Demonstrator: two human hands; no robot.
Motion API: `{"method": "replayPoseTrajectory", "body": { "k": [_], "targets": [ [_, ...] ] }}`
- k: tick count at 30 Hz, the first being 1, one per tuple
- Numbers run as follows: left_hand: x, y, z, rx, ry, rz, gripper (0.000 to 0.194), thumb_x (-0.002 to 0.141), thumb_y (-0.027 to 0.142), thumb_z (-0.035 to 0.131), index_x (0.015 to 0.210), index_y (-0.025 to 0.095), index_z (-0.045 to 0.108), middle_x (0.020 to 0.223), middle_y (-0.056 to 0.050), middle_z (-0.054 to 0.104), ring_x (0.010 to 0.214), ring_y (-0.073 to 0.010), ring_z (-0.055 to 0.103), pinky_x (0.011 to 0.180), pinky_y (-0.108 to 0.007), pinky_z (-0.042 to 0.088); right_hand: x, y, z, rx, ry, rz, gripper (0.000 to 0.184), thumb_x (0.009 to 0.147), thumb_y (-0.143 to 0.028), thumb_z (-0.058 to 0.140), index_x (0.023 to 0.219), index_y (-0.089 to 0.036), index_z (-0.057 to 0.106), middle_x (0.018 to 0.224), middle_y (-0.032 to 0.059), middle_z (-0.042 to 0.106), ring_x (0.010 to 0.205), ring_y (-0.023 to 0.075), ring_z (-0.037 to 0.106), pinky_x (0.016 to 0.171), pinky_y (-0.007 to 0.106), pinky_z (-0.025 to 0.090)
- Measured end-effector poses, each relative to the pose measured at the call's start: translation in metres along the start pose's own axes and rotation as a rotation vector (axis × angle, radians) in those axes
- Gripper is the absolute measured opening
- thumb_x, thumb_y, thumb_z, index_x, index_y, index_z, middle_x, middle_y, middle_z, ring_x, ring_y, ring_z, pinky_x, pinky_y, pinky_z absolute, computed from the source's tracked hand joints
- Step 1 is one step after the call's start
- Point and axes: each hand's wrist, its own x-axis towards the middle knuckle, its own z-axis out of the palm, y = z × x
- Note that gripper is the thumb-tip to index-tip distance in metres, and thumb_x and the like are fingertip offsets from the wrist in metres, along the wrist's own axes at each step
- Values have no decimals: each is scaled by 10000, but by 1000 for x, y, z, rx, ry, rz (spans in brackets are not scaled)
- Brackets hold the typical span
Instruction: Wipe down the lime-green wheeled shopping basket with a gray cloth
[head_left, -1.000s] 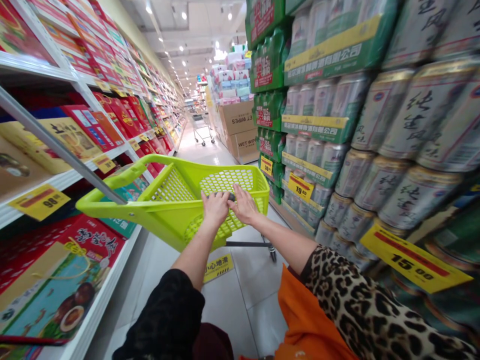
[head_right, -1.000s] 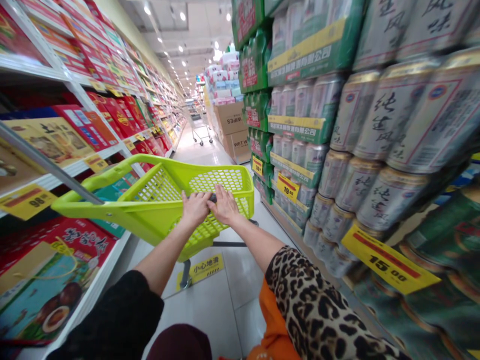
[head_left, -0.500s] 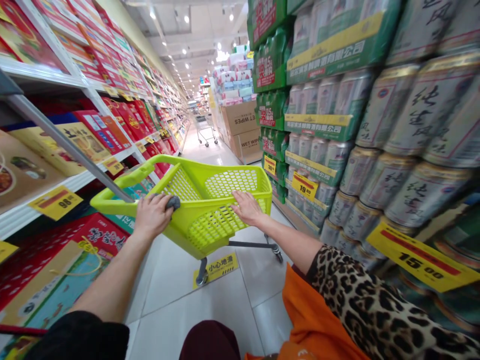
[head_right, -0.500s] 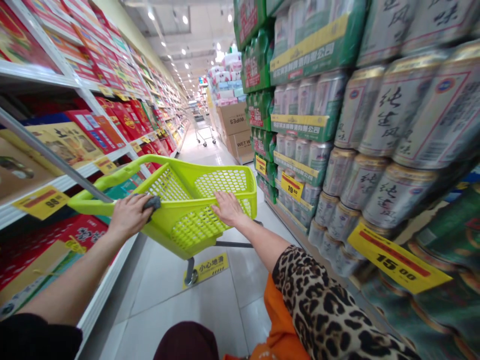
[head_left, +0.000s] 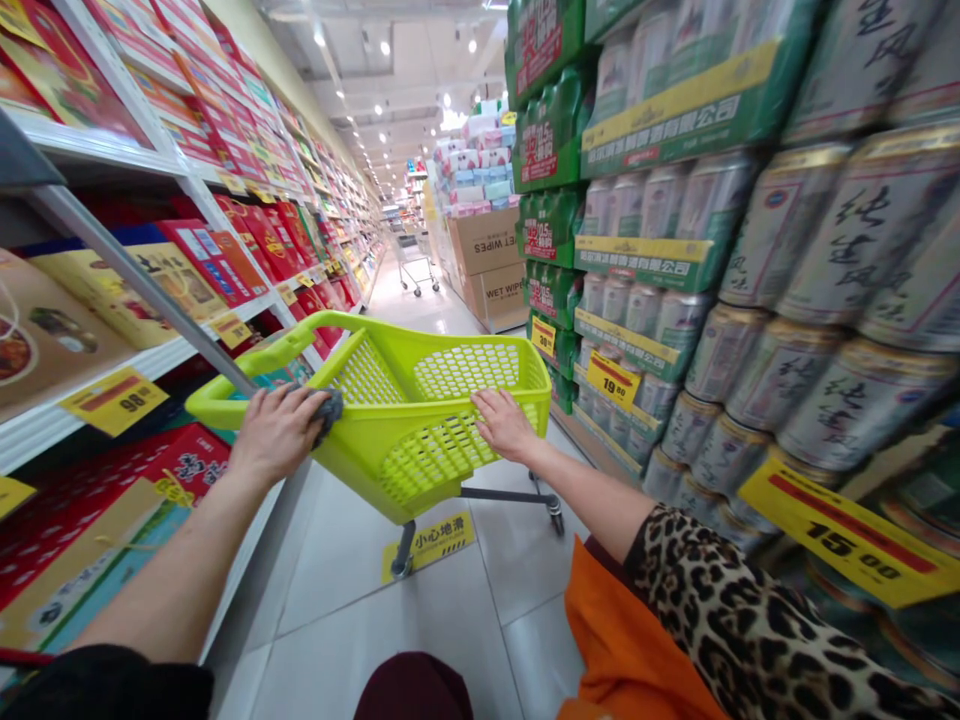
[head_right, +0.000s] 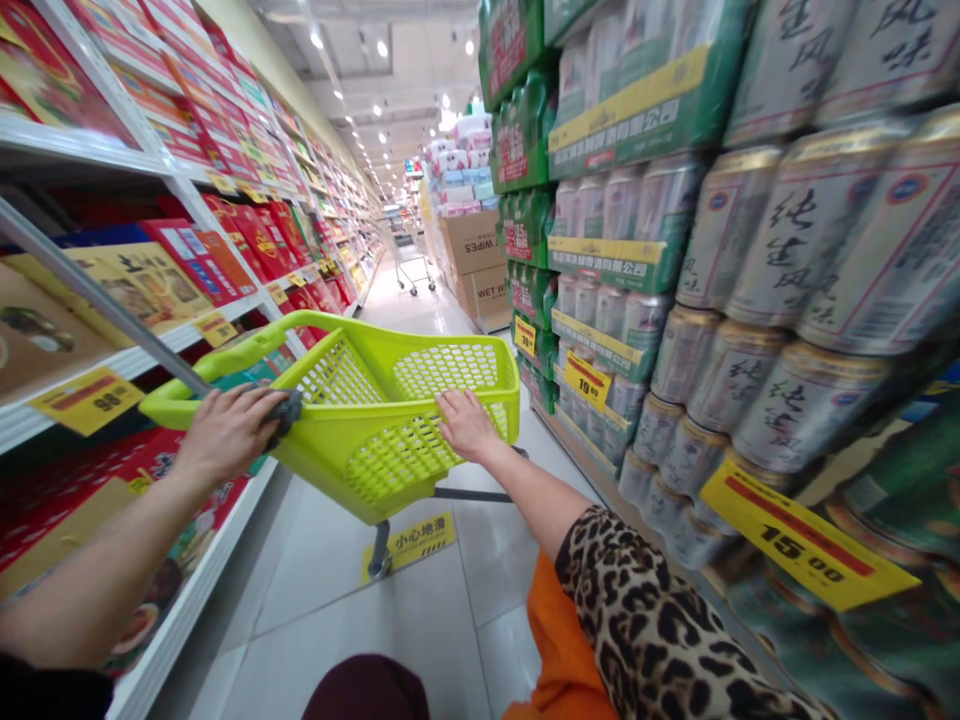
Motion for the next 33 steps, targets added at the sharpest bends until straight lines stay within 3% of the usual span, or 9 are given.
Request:
{"method": "replayPoseTrajectory", "body": {
  "k": [3, 5, 13, 15, 17, 22, 25, 27, 33],
  "targets": [
    [-5, -10, 3, -3, 38, -40, 397, 830, 369, 339, 1154, 216, 509, 1205, -49, 579, 1239, -256, 380, 1042, -479, 250, 0, -3, 1, 25, 14, 19, 467, 850, -231, 459, 1296, -92, 463, 1318, 146, 485, 1252, 246, 372, 1082, 437, 220],
    [-3, -3, 7, -9, 48, -60, 402, 835, 369, 329, 1149, 204, 519, 1209, -73, 577, 1236, -272, 386, 1030, -484, 267, 1, -5, 2, 56, 30, 47, 459, 841, -221, 454, 1284, -100, 478, 1302, 147, 499, 1249, 243, 376, 1083, 443, 220],
    [30, 100, 23, -190, -20, 110, 405, 844, 347, 359, 1148, 183, 572, 1134, -97, 619, 1076, -258, 495, 963, -412, 351, 1, -7, 5, 75, 45, 80, 504, 785, -166, 459, 1279, -68, 477, 1305, 161, 492, 1252, 243, 373, 1087, 442, 205],
    [33, 110, 24, -204, -24, 103, 403, 846, 341, 359, 1159, 193, 565, 1139, -92, 618, 1091, -263, 485, 966, -421, 344, 0, -5, 3, 47, 28, 58, 514, 781, -165, 450, 1290, -89, 468, 1314, 150, 489, 1257, 238, 368, 1085, 443, 207],
    [30, 101, 22, -196, -28, 104, 406, 841, 336, 359, 1166, 197, 560, 1159, -90, 610, 1118, -271, 472, 973, -431, 334, -2, -1, 0, 9, 8, 31, 513, 786, -168, 441, 1296, -112, 463, 1320, 136, 491, 1257, 238, 370, 1085, 462, 194],
    [12, 39, 11, -127, 4, 28, 439, 829, 364, 352, 1163, 168, 558, 1185, -122, 589, 1143, -298, 461, 977, -454, 323, -8, 9, -6, -17, 27, 71, 530, 778, -156, 442, 1304, -92, 451, 1341, 138, 476, 1274, 246, 356, 1091, 474, 167],
    [10, 33, 9, -120, 13, -15, 434, 826, 369, 356, 1156, 172, 560, 1190, -127, 583, 1153, -306, 450, 974, -471, 320, -10, 8, -5, 16, 50, 115, 545, 760, -152, 450, 1301, -86, 456, 1340, 144, 477, 1278, 244, 354, 1098, 463, 161],
    [15, 52, 12, -133, 12, -31, 413, 825, 356, 365, 1139, 183, 569, 1181, -122, 590, 1155, -308, 442, 978, -488, 310, -10, 5, -4, 38, 69, 146, 557, 755, -151, 450, 1308, -82, 449, 1335, 144, 482, 1275, 244, 360, 1102, 457, 155],
    [39, 151, 22, -251, -34, -4, 372, 843, 326, 382, 1146, 213, 567, 1152, -90, 609, 1139, -281, 446, 988, -466, 305, -12, 2, -5, 35, 53, 140, 616, 740, -135, 448, 1351, -78, 393, 1349, 150, 464, 1283, 242, 349, 1100, 446, 159]
  ]
}}
